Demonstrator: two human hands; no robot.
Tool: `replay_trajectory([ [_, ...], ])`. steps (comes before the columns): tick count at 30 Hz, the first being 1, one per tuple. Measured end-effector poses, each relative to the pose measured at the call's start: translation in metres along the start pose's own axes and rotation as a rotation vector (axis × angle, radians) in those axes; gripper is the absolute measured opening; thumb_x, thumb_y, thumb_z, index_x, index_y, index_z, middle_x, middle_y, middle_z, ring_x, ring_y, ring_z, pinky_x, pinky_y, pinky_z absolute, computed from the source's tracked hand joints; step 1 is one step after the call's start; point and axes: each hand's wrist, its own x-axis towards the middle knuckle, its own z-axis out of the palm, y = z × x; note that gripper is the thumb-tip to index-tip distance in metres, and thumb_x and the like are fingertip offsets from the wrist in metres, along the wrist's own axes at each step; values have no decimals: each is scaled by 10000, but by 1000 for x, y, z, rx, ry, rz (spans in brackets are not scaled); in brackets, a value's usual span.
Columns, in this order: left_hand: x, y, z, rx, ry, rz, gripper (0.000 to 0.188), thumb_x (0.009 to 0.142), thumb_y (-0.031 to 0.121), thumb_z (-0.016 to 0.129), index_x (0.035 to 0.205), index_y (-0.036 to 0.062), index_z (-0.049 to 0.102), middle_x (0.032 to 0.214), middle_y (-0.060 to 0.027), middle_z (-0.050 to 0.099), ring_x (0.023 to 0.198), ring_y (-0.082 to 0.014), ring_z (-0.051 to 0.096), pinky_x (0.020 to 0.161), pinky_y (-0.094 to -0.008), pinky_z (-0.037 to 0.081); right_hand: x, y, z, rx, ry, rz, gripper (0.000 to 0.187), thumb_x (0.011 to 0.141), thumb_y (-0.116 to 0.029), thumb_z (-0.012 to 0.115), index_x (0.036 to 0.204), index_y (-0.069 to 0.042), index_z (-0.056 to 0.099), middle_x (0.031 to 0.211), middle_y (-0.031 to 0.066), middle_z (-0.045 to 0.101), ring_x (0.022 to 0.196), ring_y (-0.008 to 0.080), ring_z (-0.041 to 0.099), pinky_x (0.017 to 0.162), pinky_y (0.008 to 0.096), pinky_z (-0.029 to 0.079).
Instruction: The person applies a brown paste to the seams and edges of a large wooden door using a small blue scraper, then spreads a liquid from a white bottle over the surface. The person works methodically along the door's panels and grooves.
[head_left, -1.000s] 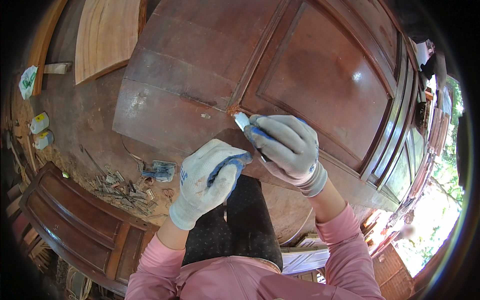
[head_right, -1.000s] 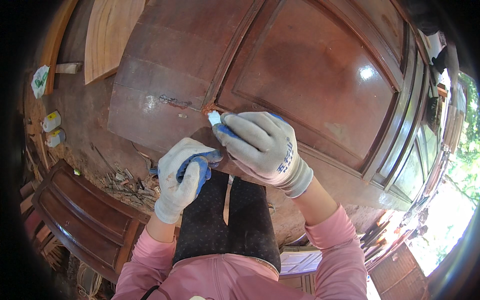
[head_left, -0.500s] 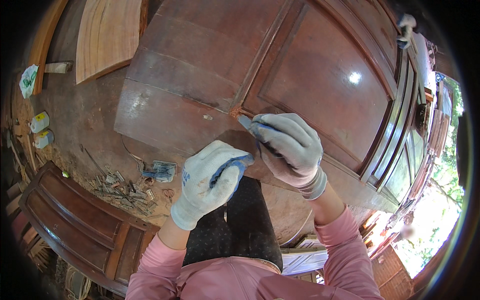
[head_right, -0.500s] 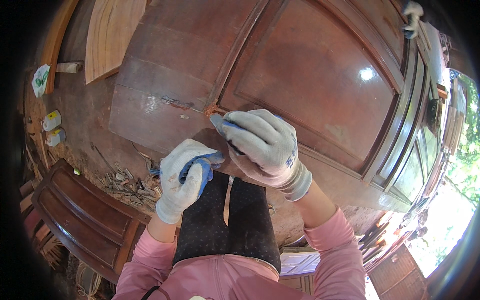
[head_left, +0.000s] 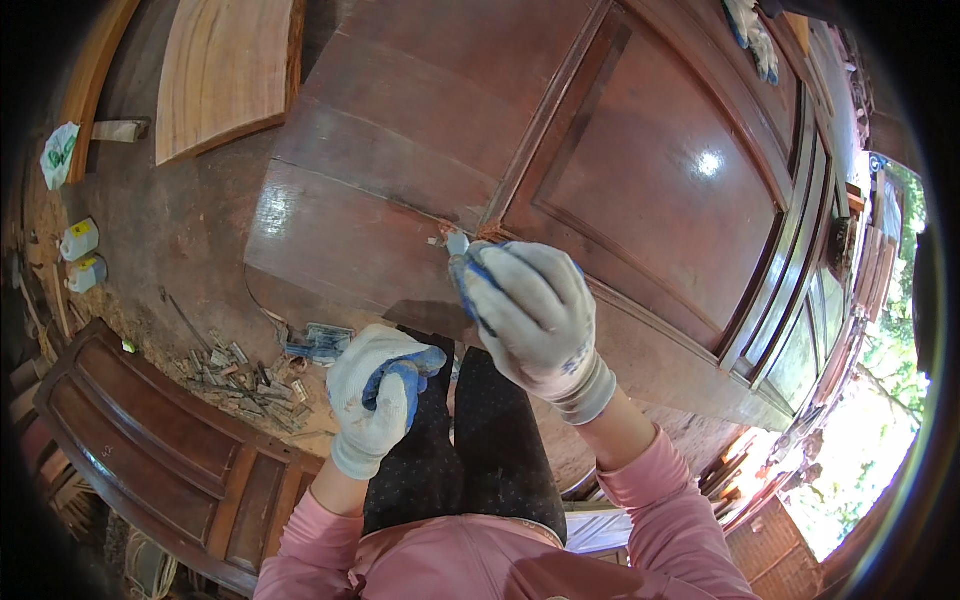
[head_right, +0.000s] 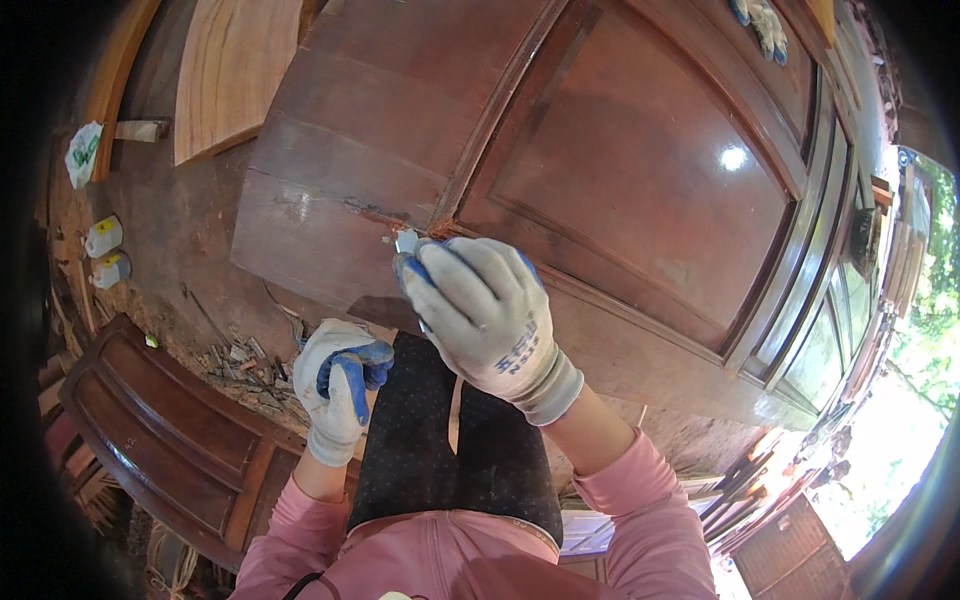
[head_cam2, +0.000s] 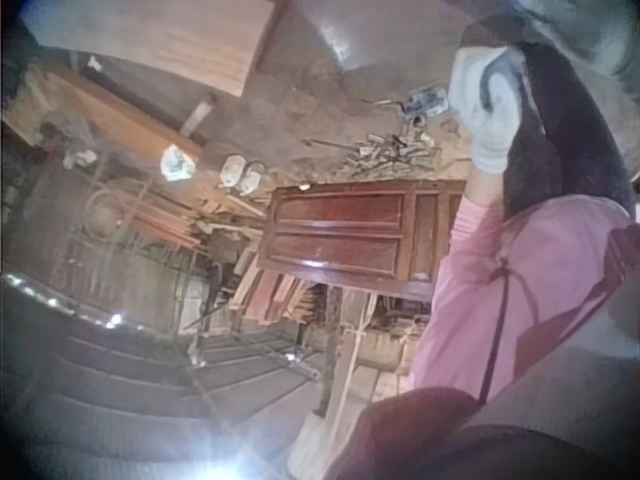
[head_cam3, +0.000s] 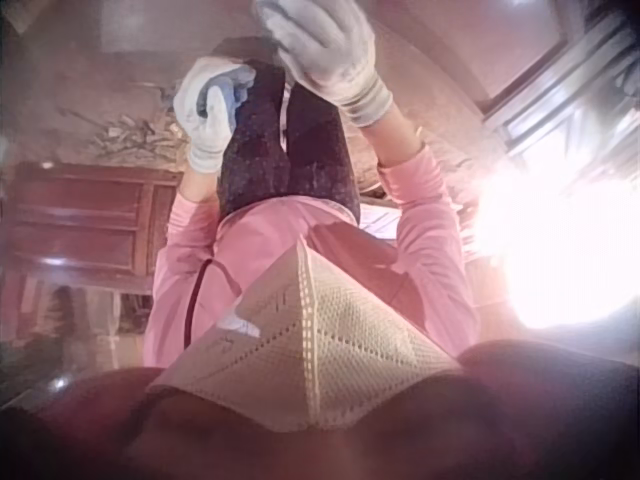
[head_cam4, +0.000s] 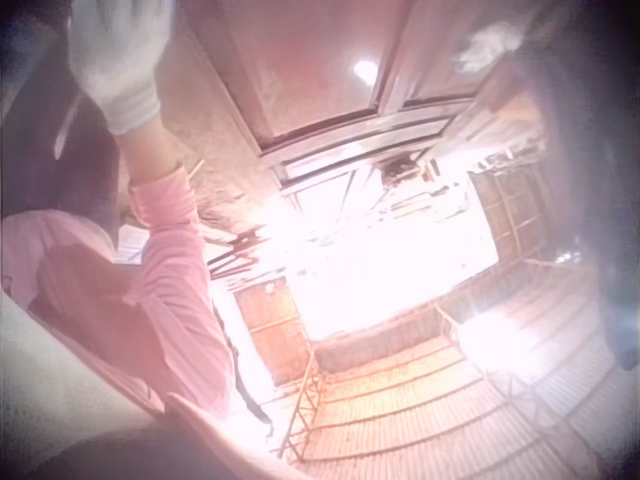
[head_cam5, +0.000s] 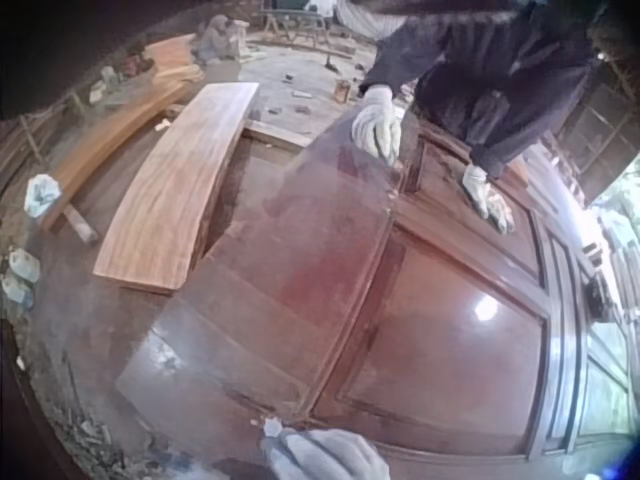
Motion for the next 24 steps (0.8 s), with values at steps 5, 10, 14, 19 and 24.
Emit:
replay_trajectory([
  [5, 12, 0, -1, 49, 32, 149, 322, 1034, 245, 588, 981, -39, 731, 895, -167, 734, 766, -283, 689, 681, -365, 549, -3, -6, 9, -91, 9, -26, 379, 696, -97, 788, 1072, -66, 751, 1182, 81, 676, 1040, 297, 659, 866, 426, 586],
  [10, 24, 5, -4, 73, 54, 192, 335, 1046, 255, 578, 1009, -45, 724, 919, -171, 727, 755, -284, 685, 680, -360, 549, 3, -9, 2, -37, 3, 82, 395, 702, -89, 790, 1094, -70, 748, 1188, 73, 674, 1066, 297, 652, 909, 433, 576],
  [14, 32, 8, -9, 39, 101, 172, 309, 1051, 226, 571, 1050, -51, 708, 979, -181, 718, 786, -275, 686, 699, -364, 553, -5, -10, 0, 41, 11, 87, 441, 678, -63, 749, 1118, -28, 746, 1206, 139, 687, 1083, 347, 653, 918, 440, 576],
  [19, 54, 1, -19, 153, 118, 283, 255, 1053, 156, 548, 1087, -51, 693, 987, -169, 707, 847, -260, 683, 744, -359, 553, -8, -11, 1, -34, 2, 79, 418, 702, -82, 787, 1116, -43, 747, 1171, 100, 684, 1073, 308, 651, 894, 442, 579],
  [24, 62, 9, -18, 93, 67, 130, 242, 1047, 145, 566, 1058, -49, 711, 999, -162, 715, 879, -247, 692, 772, -342, 549, -10, -16, -2, 13, 15, 121, 461, 667, -26, 795, 1126, -35, 744, 1172, 112, 685, 1058, 313, 658, 878, 433, 583],
])
